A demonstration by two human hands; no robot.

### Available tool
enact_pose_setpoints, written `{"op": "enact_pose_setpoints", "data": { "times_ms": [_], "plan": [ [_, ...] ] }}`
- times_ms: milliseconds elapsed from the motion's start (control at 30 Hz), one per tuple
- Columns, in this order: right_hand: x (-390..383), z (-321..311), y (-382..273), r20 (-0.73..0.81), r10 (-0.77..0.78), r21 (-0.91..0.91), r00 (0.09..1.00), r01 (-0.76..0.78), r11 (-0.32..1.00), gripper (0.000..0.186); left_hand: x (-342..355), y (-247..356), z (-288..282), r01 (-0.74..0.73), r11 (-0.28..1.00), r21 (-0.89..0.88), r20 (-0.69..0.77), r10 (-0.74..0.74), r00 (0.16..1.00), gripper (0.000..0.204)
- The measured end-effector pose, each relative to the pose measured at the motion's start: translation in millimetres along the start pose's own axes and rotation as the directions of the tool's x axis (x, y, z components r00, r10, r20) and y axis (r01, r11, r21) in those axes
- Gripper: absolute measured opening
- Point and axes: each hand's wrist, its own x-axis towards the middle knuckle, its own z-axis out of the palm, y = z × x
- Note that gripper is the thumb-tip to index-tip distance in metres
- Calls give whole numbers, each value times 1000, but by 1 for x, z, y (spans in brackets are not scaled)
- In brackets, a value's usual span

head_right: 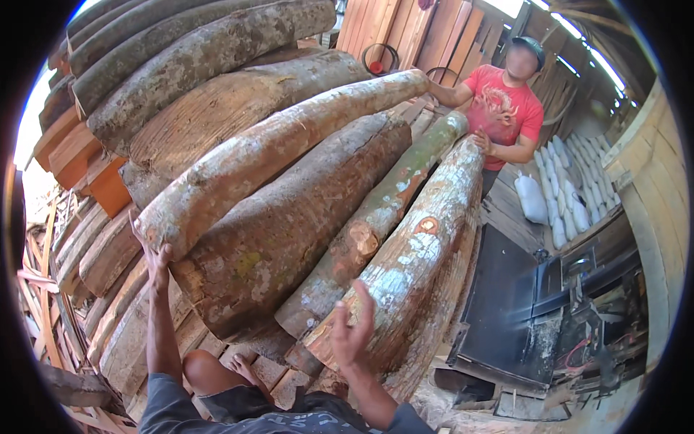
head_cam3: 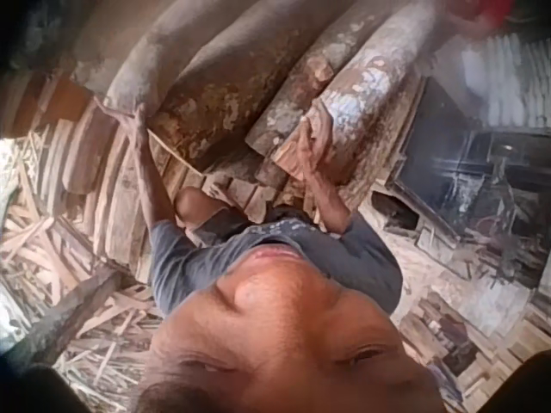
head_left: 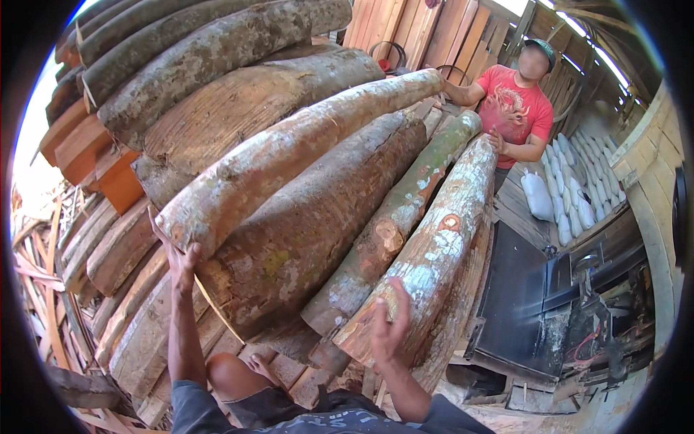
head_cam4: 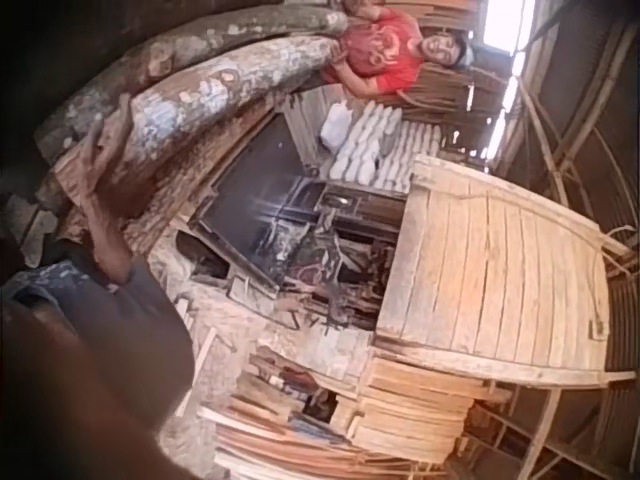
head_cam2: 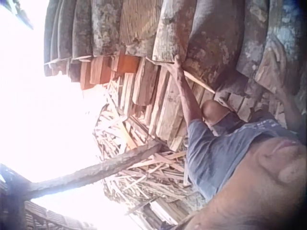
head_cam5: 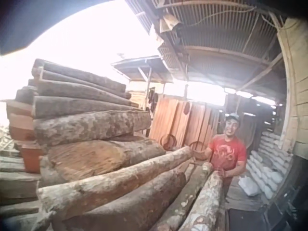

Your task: The person moves logs from a stack and feeds them into a saw, creating multiple thin boards of wood.

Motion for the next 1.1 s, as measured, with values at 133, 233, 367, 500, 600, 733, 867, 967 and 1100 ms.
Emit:
{"op": "enact_pose_setpoints", "data": {
  "times_ms": [133,233,367,500,600,733,867,967,1100],
  "plan": [
    [25,137,-39,460,225,447,859,-443,777,86,0,8,12,-42,999,-11,16,43,999,116],
    [48,209,-55,502,248,494,829,-510,704,105,-9,33,32,-122,973,-196,43,133,990,104],
    [23,169,-106,616,232,649,753,-652,392,109,-62,97,23,38,980,-193,-45,-48,998,94],
    [-27,38,-119,734,301,504,609,-785,361,101,-162,102,-6,142,925,-354,-124,-197,972,77],
    [-84,-56,-105,769,319,460,554,-826,326,102,-257,154,11,273,909,-314,-101,-318,943,74],
    [-158,-197,-66,762,422,512,491,-856,71,97,-391,191,36,588,729,-350,166,-569,805,73],
    [-209,-318,-36,579,624,528,524,-825,203,87,-514,182,87,967,191,-169,693,-675,254,75],
    [-249,-382,10,416,779,477,469,-842,253,94,-584,211,157,988,155,-15,884,-460,86,75],
    [-284,-475,70,186,823,287,538,-830,478,99,-712,176,235,992,-22,127,943,-307,-128,67]
  ]
}}
